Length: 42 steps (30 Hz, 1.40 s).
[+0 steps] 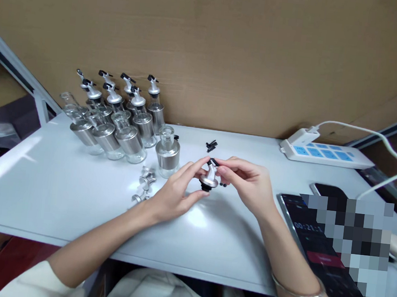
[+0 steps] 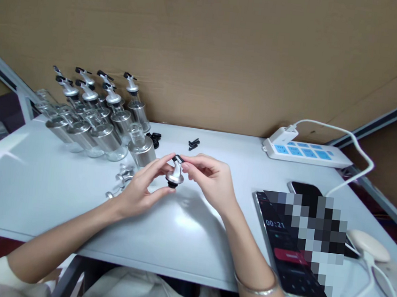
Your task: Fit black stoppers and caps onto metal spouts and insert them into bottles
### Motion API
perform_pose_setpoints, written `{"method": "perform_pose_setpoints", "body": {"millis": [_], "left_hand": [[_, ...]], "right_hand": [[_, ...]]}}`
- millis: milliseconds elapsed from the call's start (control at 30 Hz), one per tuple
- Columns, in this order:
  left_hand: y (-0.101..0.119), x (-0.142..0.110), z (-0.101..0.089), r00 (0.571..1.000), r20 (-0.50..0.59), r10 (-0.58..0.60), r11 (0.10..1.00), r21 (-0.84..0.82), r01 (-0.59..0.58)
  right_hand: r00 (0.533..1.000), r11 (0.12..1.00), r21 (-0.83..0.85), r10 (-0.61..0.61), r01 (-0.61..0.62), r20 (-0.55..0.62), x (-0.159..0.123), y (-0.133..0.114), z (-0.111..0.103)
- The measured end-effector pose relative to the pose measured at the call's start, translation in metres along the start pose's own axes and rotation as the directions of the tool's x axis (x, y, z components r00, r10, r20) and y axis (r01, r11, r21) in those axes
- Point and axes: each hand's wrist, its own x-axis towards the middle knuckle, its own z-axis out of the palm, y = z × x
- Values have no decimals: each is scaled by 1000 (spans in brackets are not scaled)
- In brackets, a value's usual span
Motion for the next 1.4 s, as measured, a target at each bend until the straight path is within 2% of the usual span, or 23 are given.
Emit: {"method": "perform_pose_setpoints", "body": {"millis": [100, 233, 433, 600, 767, 900, 967, 1067, 1233, 1400], "left_hand": [[0, -1, 1, 998, -35, -47, 997, -58, 45], [-2, -2, 3, 994, -32, -104, 987, -129, 99], [-5, -4, 4, 994, -35, -106, 988, -114, 102], [-4, -4, 5, 997, -60, -55, 998, -43, 52], [1, -1, 4, 993, -113, 46, 995, 90, -36], [4, 2, 2, 993, -90, 80, 991, 112, -70], [6, 3, 0, 995, -60, 78, 992, 108, -71], [9, 4, -1, 997, -17, 72, 991, 113, -70], [10, 3, -2, 997, 33, 63, 978, 197, -68], [11, 2, -2, 995, 68, 67, 966, 246, -81]], "right_hand": [[996, 995, -37, -90, 91, 16, 0, 1, 1], [985, 979, -106, -174, 175, 19, -1, 5, 1], [985, 981, -103, -169, 166, -19, -2, 11, 4], [989, 989, -53, -142, 141, -28, -3, 8, 6], [984, 983, -41, -177, 177, 2, -6, 4, 8], [980, 978, -63, -200, 201, 26, -6, 2, 4], [984, 983, -54, -176, 177, 19, -6, 1, 2], [997, 997, -26, -79, 78, -14, -5, -1, 1], [987, 997, -33, 70, -66, 146, -3, -2, 0], [971, 989, -29, 146, -143, 191, -2, 1, -1]]}}
